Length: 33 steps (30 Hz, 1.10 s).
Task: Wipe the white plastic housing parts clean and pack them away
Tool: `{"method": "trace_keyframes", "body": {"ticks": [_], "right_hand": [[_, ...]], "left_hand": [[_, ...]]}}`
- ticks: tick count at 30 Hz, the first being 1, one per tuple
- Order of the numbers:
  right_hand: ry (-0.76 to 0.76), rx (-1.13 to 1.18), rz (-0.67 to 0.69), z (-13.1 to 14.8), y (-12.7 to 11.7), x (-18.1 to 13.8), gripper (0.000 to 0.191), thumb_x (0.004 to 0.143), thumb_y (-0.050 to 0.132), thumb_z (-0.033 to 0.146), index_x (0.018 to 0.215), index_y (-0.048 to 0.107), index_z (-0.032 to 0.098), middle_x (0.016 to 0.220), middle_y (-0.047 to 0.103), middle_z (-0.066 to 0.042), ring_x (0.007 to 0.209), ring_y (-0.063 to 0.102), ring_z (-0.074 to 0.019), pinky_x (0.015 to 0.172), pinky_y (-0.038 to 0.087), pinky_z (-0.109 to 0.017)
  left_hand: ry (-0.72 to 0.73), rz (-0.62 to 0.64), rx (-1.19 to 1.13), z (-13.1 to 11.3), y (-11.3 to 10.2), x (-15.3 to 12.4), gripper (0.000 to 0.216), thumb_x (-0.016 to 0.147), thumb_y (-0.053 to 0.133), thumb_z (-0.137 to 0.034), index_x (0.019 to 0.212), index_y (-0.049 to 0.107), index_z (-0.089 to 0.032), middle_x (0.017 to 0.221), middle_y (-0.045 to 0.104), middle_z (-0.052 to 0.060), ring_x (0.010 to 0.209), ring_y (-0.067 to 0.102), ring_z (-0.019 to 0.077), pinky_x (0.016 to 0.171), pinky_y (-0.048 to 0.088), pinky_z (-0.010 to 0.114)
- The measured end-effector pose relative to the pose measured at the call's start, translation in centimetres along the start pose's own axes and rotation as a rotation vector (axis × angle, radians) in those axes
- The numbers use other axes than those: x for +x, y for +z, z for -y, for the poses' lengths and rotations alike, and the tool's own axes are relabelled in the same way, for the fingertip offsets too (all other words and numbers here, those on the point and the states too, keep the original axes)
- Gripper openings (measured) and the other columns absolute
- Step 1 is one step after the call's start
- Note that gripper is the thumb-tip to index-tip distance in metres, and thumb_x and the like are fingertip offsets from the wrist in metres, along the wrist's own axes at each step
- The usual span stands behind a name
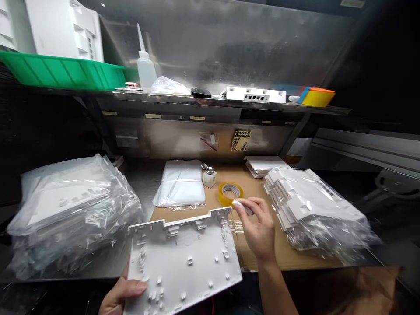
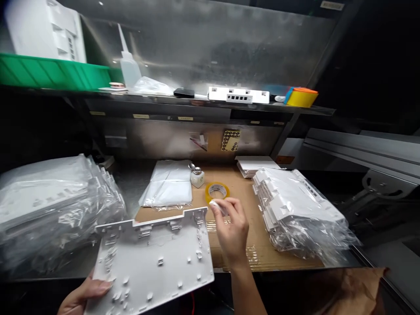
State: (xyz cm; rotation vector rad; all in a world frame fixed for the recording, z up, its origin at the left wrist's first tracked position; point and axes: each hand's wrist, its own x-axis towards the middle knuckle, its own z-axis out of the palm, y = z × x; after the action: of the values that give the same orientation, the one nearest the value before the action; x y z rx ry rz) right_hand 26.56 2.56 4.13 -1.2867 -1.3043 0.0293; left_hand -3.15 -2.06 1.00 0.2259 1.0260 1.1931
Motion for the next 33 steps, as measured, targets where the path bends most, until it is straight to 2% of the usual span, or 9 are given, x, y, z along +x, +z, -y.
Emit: {"method": "trace_keyframes", "body": {"ticks": [4,8,12,21,24,26,28,30,33], "right_hand": [[-0.028,0.071,-0.003,2.5,0.3,-0.3,0.012,0.093,0.073,0.021,0.104,0.075,0.026,0.097,0.060,-0.001,0.085,0.059,-0.0139,0.077,0.051,-0.027],[-0.113,0.259,0.066,7.2,1.7,-1.3,0.023,0.093,0.070,0.014,0.112,0.073,0.027,0.101,0.058,-0.002,0.090,0.061,-0.0145,0.076,0.055,-0.025],[-0.181,0.295,0.105,9.7,3.3,-1.6,0.026,0.092,0.068,0.011,0.113,0.072,0.025,0.099,0.058,-0.003,0.085,0.063,-0.0148,0.073,0.058,-0.025],[-0.213,0.254,0.057,9.5,4.1,-1.4,0.027,0.092,0.068,0.009,0.113,0.072,0.026,0.098,0.059,-0.004,0.088,0.064,-0.0155,0.075,0.058,-0.026],[-0.221,0.177,0.001,7.6,4.1,-0.2,0.020,0.093,0.069,0.013,0.109,0.074,0.024,0.098,0.060,-0.004,0.087,0.062,-0.0153,0.076,0.055,-0.027],[-0.178,0.079,-0.058,4.5,4.1,1.1,0.014,0.094,0.070,0.021,0.108,0.075,0.023,0.100,0.062,-0.005,0.086,0.062,-0.0160,0.078,0.054,-0.029],[-0.088,-0.057,-0.123,0.0,4.2,2.7,0.019,0.095,0.070,0.034,0.108,0.076,0.020,0.102,0.065,-0.007,0.087,0.062,-0.0186,0.080,0.052,-0.033],[-0.017,-0.186,-0.085,-4.7,4.5,4.3,0.031,0.094,0.067,0.046,0.103,0.077,0.018,0.097,0.067,-0.008,0.081,0.061,-0.0201,0.071,0.049,-0.033],[-0.020,-0.209,0.037,-9.6,4.9,6.2,0.039,0.082,0.075,0.056,0.077,0.078,0.017,0.072,0.065,-0.008,0.067,0.053,-0.0203,0.058,0.038,-0.031]], "left_hand": [[0.074,0.047,-0.039,1.0,5.4,-1.5,0.116,0.054,0.085,-0.003,0.155,0.041,-0.038,0.117,0.080,0.005,0.112,0.072,0.0393,0.103,0.056,0.054],[0.209,0.171,-0.015,2.7,8.4,-1.6,0.097,0.066,0.086,-0.012,0.150,0.048,-0.045,0.150,0.061,-0.003,0.143,0.050,0.0295,0.123,0.035,0.040],[0.297,0.297,0.016,3.8,9.2,-1.3,0.078,0.073,0.086,-0.022,0.142,0.059,-0.043,0.163,0.045,-0.007,0.153,0.034,0.0299,0.127,0.027,0.037],[0.353,0.309,0.050,3.8,8.6,-0.8,0.067,0.077,0.083,-0.020,0.136,0.063,-0.046,0.164,0.042,-0.010,0.156,0.028,0.0294,0.128,0.022,0.039],[0.331,0.317,0.031,3.4,8.4,-0.8,0.072,0.074,0.084,-0.021,0.137,0.062,-0.047,0.164,0.042,-0.011,0.157,0.025,0.0297,0.129,0.021,0.040],[0.310,0.322,0.006,3.0,8.3,-0.9,0.078,0.072,0.084,-0.018,0.139,0.060,-0.048,0.164,0.041,-0.011,0.156,0.025,0.0309,0.129,0.022,0.042],[0.287,0.307,-0.032,2.3,8.1,-1.1,0.084,0.070,0.082,-0.013,0.142,0.056,-0.048,0.164,0.041,-0.011,0.155,0.029,0.0304,0.128,0.025,0.042],[0.243,0.279,-0.092,1.6,7.7,-1.2,0.091,0.068,0.078,-0.006,0.145,0.053,-0.049,0.161,0.046,-0.011,0.151,0.037,0.0288,0.125,0.031,0.040],[0.159,0.246,-0.195,0.2,5.7,-0.8,0.095,0.064,0.075,-0.001,0.144,0.053,-0.049,0.146,0.064,-0.006,0.138,0.056,0.0300,0.120,0.041,0.044]]}}
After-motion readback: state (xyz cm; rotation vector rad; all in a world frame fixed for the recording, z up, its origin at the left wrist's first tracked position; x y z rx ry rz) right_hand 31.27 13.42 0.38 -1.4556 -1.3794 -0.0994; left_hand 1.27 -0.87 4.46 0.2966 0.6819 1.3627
